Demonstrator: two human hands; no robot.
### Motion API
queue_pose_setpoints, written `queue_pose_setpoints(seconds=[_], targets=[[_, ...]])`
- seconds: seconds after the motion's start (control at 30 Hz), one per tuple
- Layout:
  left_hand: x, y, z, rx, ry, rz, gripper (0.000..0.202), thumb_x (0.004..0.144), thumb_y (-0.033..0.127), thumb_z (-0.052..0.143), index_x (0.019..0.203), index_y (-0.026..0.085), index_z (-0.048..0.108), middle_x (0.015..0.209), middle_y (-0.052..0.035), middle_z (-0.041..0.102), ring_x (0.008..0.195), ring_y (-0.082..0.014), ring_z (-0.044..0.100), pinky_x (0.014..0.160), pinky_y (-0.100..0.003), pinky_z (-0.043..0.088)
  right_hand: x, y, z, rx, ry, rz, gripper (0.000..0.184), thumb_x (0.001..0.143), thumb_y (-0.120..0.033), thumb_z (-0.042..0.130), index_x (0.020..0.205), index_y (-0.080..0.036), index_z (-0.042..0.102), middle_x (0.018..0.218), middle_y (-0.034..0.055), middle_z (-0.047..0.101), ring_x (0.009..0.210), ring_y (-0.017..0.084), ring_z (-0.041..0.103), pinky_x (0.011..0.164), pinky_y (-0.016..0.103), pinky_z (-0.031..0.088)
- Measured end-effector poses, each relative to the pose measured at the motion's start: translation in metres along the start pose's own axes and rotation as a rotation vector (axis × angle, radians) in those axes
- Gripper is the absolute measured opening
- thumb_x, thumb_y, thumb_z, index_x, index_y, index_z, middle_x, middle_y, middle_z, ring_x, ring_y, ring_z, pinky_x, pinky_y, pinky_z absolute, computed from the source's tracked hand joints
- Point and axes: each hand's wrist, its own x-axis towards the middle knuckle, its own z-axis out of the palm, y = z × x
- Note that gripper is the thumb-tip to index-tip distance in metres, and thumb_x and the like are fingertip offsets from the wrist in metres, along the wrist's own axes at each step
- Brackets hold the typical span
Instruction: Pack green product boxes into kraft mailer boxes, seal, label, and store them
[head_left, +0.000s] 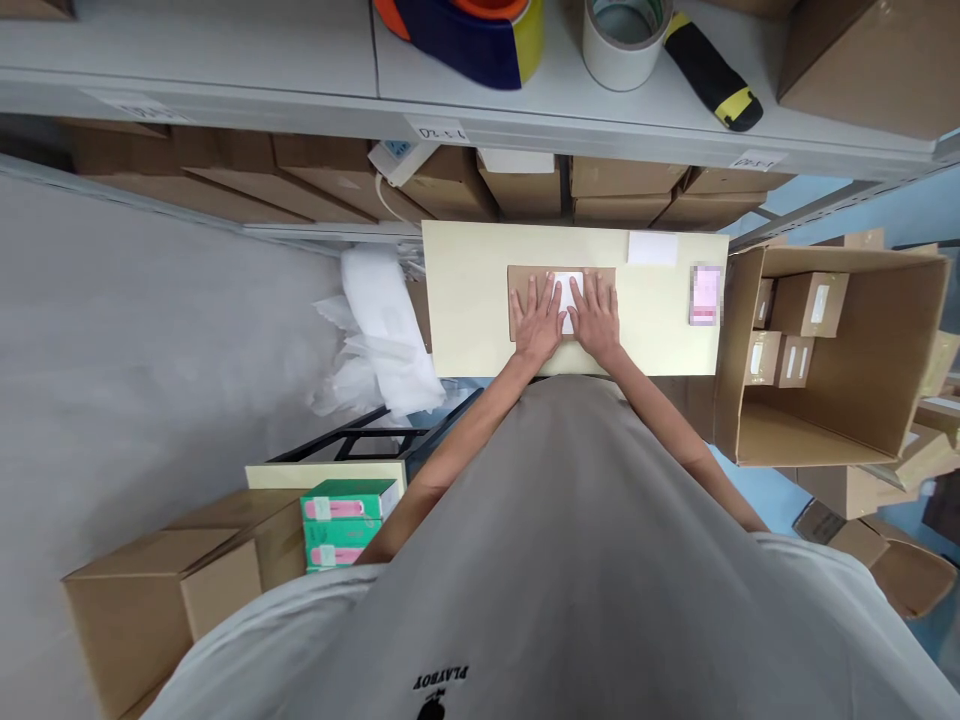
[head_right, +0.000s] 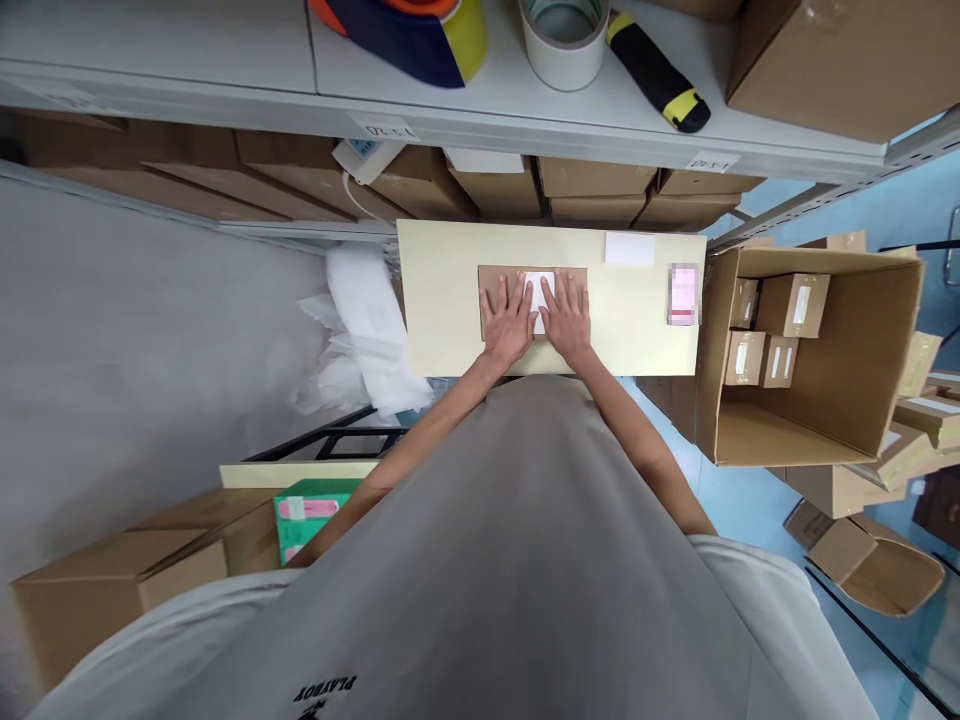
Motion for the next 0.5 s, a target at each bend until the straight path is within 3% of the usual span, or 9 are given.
queue_pose_setpoints(seconds=[0.13,0.37,0.5], targets=[[-0.011,0.002,0.001,-0.049,-0.02,0.002,0.074,0.12,0.051,0.029,0.188,0.023,0.035,0.197,-0.0064,0.027,0.187,-0.0335,0.004,0.149,-0.066,-0.013,-0.01,-0.011,-0.002,0.04,-0.015,0.007,0.069,0.123,-0.039,0.029,0.189,-0.018,0.034,0.198,0.0163,0.024,0.185,0.039,0.019,0.147,0.074,0.018],[-0.015,0.007,0.002,-0.019,-0.028,-0.042,0.074,0.119,0.048,0.029,0.189,0.023,0.035,0.197,-0.0054,0.025,0.187,-0.032,0.005,0.15,-0.064,-0.011,-0.022,-0.007,0.008,0.166,-0.014,-0.054,0.067,0.125,-0.041,0.028,0.188,-0.019,0.037,0.195,0.0134,0.035,0.184,0.034,0.024,0.149,0.068,0.02],[-0.016,0.01,-0.002,0.005,-0.035,-0.059,0.073,0.12,0.05,0.03,0.188,0.023,0.037,0.197,-0.0072,0.026,0.187,-0.033,0.004,0.149,-0.066,-0.011,-0.024,-0.008,0.006,0.194,-0.027,-0.077,0.067,0.124,-0.036,0.028,0.187,-0.017,0.037,0.195,0.0149,0.031,0.185,0.034,0.022,0.149,0.069,0.019]])
